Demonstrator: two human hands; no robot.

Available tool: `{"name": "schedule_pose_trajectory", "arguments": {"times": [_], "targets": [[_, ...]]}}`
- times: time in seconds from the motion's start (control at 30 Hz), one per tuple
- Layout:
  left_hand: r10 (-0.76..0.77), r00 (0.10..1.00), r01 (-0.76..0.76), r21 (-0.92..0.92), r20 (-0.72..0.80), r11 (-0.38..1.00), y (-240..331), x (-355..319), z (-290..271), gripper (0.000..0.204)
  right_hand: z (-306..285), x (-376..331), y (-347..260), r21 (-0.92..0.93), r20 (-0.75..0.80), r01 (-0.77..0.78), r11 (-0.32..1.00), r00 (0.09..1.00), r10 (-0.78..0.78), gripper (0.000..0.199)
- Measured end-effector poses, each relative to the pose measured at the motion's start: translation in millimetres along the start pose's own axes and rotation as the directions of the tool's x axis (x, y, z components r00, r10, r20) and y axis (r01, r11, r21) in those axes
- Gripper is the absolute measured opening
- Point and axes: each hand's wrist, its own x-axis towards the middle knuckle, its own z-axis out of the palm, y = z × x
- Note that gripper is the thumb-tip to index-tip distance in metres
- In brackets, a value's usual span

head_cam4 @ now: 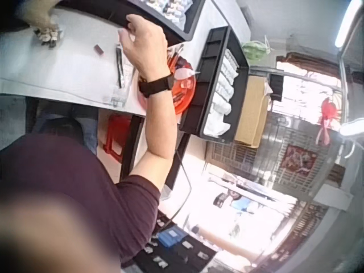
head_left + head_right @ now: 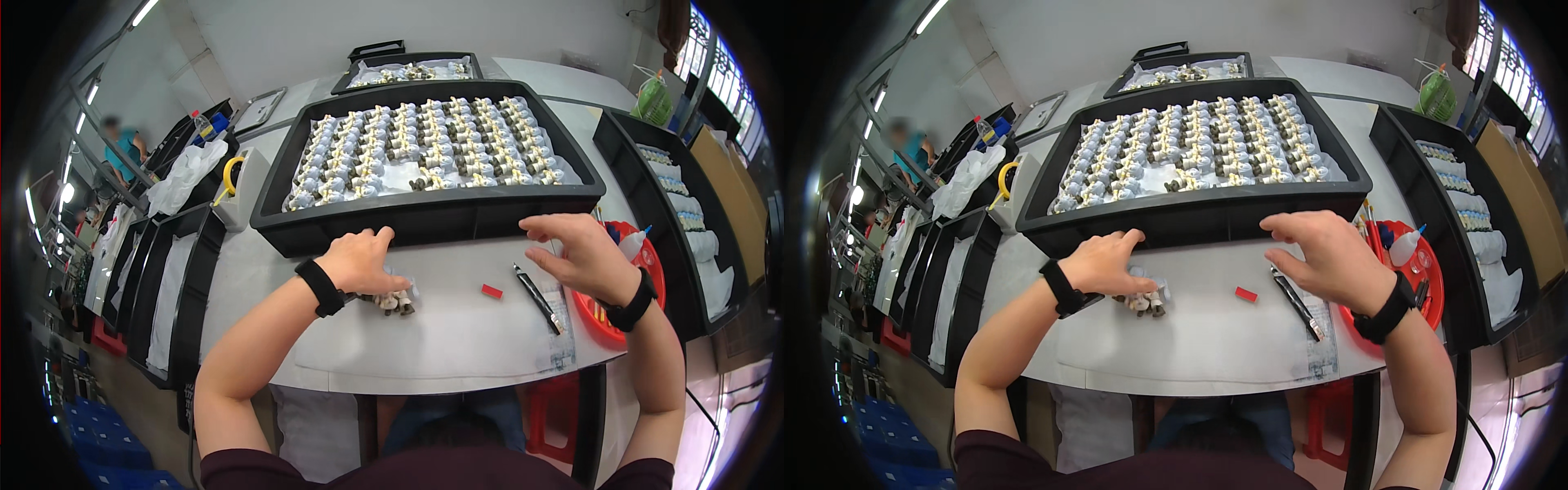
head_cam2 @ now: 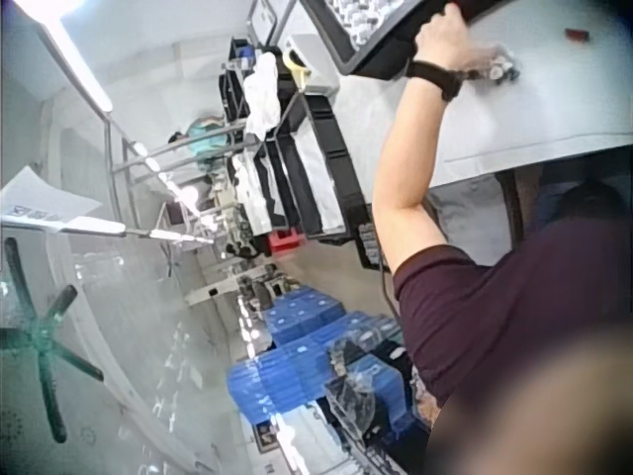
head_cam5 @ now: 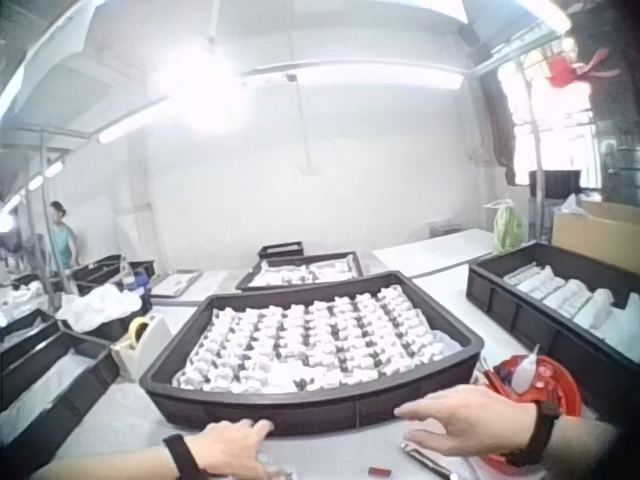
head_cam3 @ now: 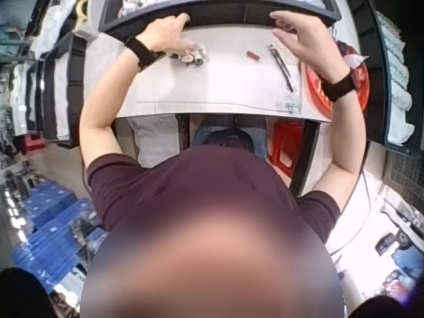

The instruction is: Assemble small plastic figurines by attaching a component to the back of the figure.

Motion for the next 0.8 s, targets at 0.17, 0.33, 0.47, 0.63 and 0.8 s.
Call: {"name": "schedule_pose_trajectory", "arguments": {"times": [0.17,0.33,0.47,0.63,0.8], "targets": [[0.255,0.967,-0.248,-0.317,-0.021,0.915,-8,40,-83,0.054,-3,76,23,-0.017,0.114,0.057,0.998,0.992,-0.054,0.032],[0.263,0.964,-0.261,-0.069,0.026,0.963,-37,119,-117,0.057,12,175,49,-0.12,0.296,0.185,0.975,0.945,-0.143,0.052],[0.29,0.956,-0.292,0.034,0.046,0.956,-55,200,-98,0.066,41,232,71,-0.176,0.559,0.119,0.977,0.829,-0.001,0.081],[0.257,0.961,-0.263,0.041,0.105,0.964,-77,273,-71,0.083,75,269,88,-0.235,0.706,0.083,0.968,0.699,0.111,0.105],[0.155,0.963,-0.169,0.044,0.221,0.985,-89,298,-56,0.096,98,281,106,-0.36,0.754,0.158,0.919,0.63,0.187,0.113]]}}
